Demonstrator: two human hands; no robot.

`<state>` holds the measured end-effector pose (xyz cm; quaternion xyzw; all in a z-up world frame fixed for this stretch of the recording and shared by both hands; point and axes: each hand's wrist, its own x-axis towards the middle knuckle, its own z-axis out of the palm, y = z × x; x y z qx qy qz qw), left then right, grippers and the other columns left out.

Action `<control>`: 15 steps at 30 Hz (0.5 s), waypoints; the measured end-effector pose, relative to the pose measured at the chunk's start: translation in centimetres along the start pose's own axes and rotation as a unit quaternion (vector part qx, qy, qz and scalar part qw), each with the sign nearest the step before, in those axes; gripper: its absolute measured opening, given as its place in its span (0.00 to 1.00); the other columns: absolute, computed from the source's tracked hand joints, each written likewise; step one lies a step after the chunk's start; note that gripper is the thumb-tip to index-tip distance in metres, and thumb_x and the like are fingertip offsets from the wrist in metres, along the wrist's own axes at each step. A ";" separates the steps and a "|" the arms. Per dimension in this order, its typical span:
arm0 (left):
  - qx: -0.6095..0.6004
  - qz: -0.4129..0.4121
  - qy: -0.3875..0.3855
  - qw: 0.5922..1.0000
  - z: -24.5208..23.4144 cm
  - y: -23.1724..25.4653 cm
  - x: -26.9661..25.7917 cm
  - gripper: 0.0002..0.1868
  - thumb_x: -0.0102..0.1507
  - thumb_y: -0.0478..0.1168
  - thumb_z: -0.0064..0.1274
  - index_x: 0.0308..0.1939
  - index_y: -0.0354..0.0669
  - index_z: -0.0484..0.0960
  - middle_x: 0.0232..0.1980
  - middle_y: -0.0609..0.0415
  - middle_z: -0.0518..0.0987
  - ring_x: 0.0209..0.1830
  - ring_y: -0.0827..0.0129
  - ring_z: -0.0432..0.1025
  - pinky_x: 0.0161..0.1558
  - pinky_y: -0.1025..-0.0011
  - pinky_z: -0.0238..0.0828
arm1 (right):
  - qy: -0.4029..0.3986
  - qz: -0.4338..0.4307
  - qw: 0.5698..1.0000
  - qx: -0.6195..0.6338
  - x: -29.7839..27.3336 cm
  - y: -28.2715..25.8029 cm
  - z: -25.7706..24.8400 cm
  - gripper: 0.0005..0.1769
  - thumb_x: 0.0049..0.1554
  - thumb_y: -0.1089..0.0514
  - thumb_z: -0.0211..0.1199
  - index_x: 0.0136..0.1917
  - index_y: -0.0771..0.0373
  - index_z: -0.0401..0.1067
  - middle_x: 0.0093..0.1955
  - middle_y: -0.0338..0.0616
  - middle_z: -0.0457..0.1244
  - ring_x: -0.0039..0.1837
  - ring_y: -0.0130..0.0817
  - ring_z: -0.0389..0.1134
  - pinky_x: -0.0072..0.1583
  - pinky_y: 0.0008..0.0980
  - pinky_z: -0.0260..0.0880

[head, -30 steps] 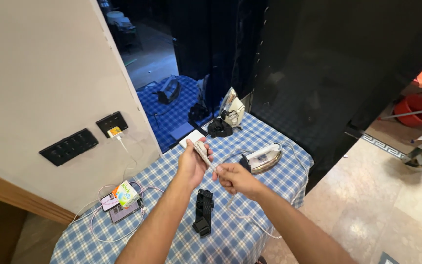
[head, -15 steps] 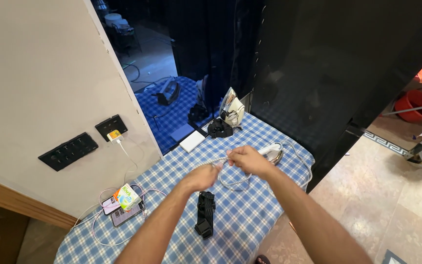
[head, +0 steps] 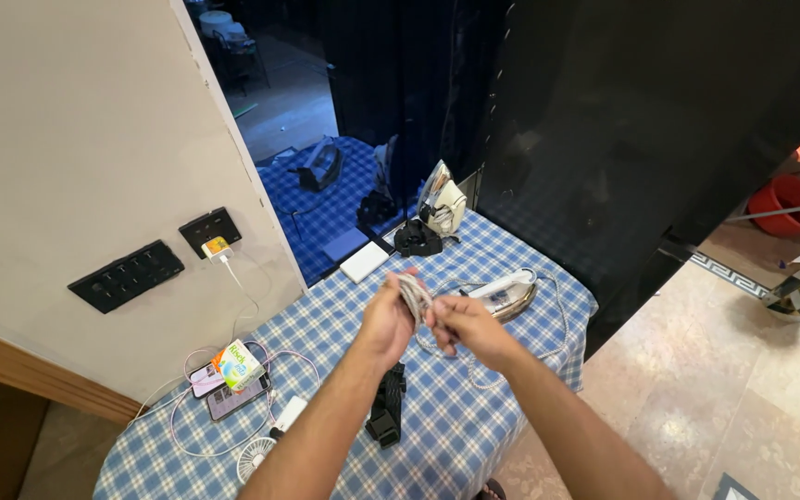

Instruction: The recorder moves a colander, walks to a bedroom to adjust a teddy bear and pillows, then returns to a table to organize an iron, cables, and various small electronics.

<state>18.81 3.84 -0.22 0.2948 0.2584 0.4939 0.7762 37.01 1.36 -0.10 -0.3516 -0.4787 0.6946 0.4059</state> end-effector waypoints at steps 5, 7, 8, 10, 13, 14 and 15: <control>-0.165 0.075 0.074 0.981 -0.8 0.7 0.3 0.28 0.73 0.58 0.27 0.58 0.38 0.71 0.38 0.54 0.77 0.34 0.69 0.72 0.41 0.69 0.69 | -0.082 0.035 0.991 -0.096 -0.6 3.1 -1.0 0.21 0.66 0.46 0.51 0.41 0.62 0.73 0.25 0.36 0.59 0.29 0.26 0.59 0.36 0.27 0.60; -0.216 0.050 -0.105 0.969 -1.8 1.8 0.0 0.31 0.75 0.58 0.27 0.58 0.33 0.74 0.34 0.56 0.76 0.24 0.74 0.66 0.32 0.72 0.65 | -0.112 0.064 0.975 -0.179 0.1 5.0 -2.9 0.29 0.67 0.41 0.51 0.33 0.61 0.73 0.23 0.36 0.58 0.28 0.26 0.59 0.35 0.27 0.60; -0.216 0.048 -0.103 0.970 -1.6 2.8 -1.2 0.31 0.75 0.58 0.27 0.58 0.33 0.74 0.34 0.56 0.76 0.24 0.74 0.66 0.32 0.72 0.65 | -0.112 0.066 0.976 -0.176 0.7 6.0 -3.8 0.29 0.67 0.41 0.51 0.33 0.61 0.73 0.23 0.36 0.58 0.28 0.26 0.59 0.35 0.27 0.60; -0.051 -0.115 -0.234 0.964 -0.9 4.7 -3.0 0.32 0.76 0.56 0.27 0.52 0.30 0.78 0.30 0.57 0.75 0.19 0.78 0.61 0.23 0.77 0.54 | -0.074 0.110 0.938 -0.321 1.7 7.7 -6.0 0.34 0.69 0.40 0.57 0.28 0.62 0.64 0.22 0.35 0.55 0.25 0.28 0.49 0.31 0.30 0.51; 0.336 -0.276 -0.246 0.866 1.3 4.6 -3.9 0.33 0.74 0.58 0.28 0.45 0.35 0.82 0.26 0.61 0.72 0.18 0.81 0.57 0.19 0.78 0.49 | -0.060 0.058 0.902 -0.424 3.6 3.7 -4.9 0.19 0.60 0.50 0.59 0.36 0.63 0.80 0.27 0.37 0.65 0.29 0.26 0.58 0.32 0.32 0.58; 0.337 -0.277 -0.243 0.866 0.7 3.6 -3.5 0.33 0.74 0.58 0.28 0.45 0.35 0.82 0.26 0.61 0.72 0.18 0.81 0.57 0.19 0.78 0.49 | -0.062 0.058 0.903 -0.422 3.5 2.8 -3.6 0.19 0.60 0.50 0.59 0.36 0.63 0.80 0.27 0.37 0.65 0.29 0.26 0.58 0.32 0.32 0.58; 0.432 -0.287 -0.199 0.832 0.0 2.7 -3.2 0.33 0.74 0.60 0.28 0.44 0.39 0.83 0.25 0.61 0.71 0.20 0.80 0.58 0.22 0.75 0.52 | -0.049 0.063 0.879 -0.470 3.4 1.8 -2.3 0.23 0.61 0.46 0.61 0.36 0.67 0.79 0.27 0.42 0.64 0.30 0.29 0.59 0.34 0.35 0.60</control>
